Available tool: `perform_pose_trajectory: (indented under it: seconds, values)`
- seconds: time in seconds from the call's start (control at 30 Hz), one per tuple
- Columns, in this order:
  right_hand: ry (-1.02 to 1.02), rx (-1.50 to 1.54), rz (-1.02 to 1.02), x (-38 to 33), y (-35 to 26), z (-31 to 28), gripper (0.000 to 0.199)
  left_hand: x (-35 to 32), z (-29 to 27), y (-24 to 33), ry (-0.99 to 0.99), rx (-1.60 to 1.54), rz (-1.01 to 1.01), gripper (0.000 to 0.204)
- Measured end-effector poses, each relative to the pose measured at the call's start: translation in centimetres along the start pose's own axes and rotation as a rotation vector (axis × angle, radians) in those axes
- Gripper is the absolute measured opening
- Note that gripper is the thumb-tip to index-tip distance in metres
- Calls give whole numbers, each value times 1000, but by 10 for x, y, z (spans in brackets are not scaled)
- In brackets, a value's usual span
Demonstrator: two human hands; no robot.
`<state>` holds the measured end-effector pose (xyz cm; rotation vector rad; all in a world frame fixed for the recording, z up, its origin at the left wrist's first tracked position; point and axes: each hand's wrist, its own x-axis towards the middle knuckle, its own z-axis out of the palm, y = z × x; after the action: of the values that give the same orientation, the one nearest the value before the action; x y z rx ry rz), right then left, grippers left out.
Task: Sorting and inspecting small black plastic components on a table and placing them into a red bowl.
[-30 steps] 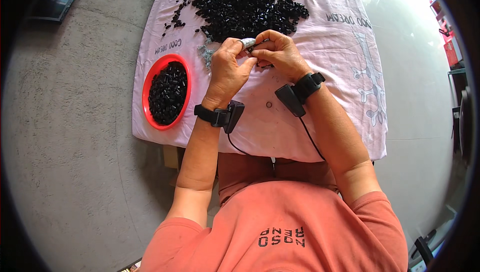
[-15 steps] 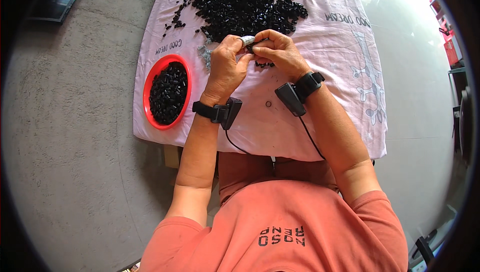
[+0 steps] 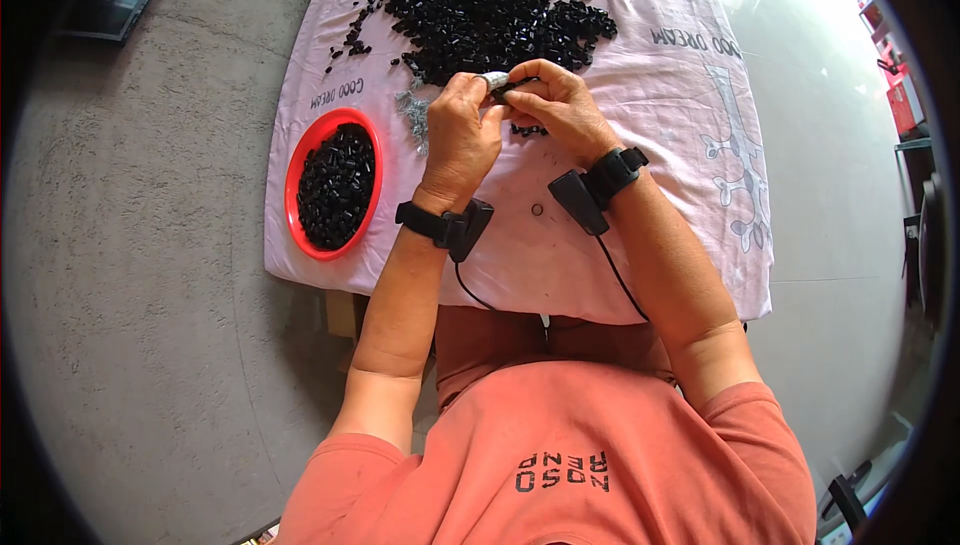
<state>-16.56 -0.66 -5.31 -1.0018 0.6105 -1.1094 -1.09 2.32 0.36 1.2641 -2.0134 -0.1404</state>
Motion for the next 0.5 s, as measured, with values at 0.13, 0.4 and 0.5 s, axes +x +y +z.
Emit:
perform_pose_trajectory:
  seconds: [0.13, 0.4, 0.5]
  values:
    - [-27, -22, 24, -1, -4, 1, 24, -2, -5, -2, -47, 14, -75, 22]
    - [-35, -17, 37, -1, -5, 1, 23, -5, -4, -9, -57, 45, -24, 21]
    - [-44, -11, 33, 0, -2, 0, 23, -6, -5, -6, -60, 17, -34, 22]
